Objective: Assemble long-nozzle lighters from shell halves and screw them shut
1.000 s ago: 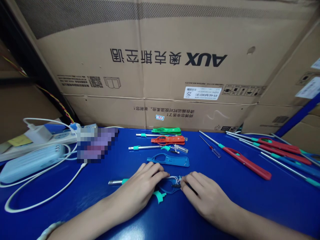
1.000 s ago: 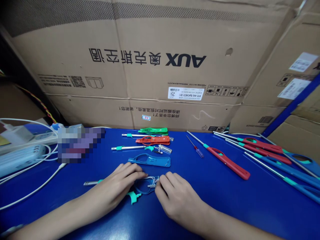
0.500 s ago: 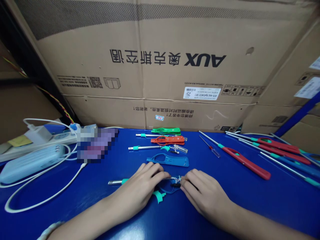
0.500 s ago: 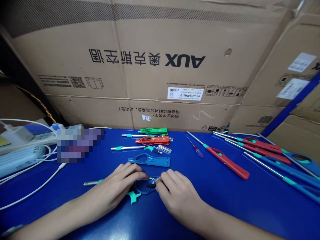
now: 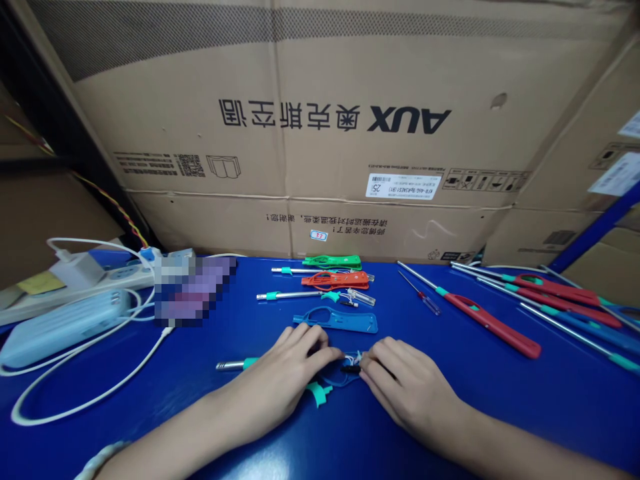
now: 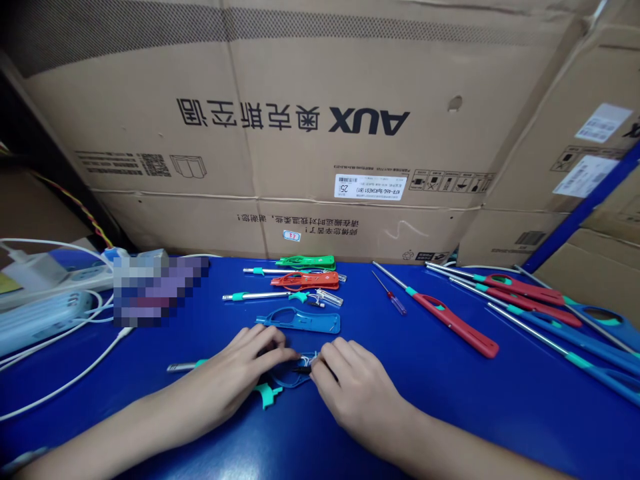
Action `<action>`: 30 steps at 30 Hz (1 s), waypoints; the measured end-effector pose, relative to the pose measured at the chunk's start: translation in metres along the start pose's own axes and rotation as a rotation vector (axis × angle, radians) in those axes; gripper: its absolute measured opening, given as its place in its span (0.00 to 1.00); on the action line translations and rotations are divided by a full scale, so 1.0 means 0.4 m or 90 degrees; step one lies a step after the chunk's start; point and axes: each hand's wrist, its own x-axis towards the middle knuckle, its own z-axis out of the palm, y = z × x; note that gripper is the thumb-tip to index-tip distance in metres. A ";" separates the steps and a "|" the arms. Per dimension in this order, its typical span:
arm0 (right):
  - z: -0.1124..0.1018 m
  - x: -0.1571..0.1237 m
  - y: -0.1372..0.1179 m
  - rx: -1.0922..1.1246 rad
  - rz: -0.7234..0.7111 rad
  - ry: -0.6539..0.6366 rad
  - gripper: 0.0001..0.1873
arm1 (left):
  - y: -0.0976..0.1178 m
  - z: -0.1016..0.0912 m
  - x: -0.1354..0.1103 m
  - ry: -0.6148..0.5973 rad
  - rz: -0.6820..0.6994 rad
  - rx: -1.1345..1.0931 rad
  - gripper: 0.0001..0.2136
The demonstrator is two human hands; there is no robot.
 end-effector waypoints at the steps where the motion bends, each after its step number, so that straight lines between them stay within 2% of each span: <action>1: 0.002 -0.002 -0.001 -0.007 -0.007 0.001 0.12 | 0.001 -0.001 0.001 -0.001 0.002 0.000 0.28; 9: 0.000 -0.006 -0.006 -0.032 -0.024 0.000 0.13 | 0.014 -0.027 0.014 -0.027 -0.014 -0.031 0.24; 15: 0.001 -0.008 -0.003 -0.025 -0.025 -0.013 0.13 | 0.011 -0.029 0.019 -0.032 -0.014 -0.031 0.23; 24: 0.001 -0.007 -0.009 -0.051 -0.035 -0.005 0.11 | 0.024 -0.029 0.037 -0.006 -0.012 -0.014 0.24; 30: -0.001 -0.007 -0.009 -0.042 -0.028 -0.011 0.11 | 0.010 -0.015 0.033 0.006 -0.044 -0.143 0.23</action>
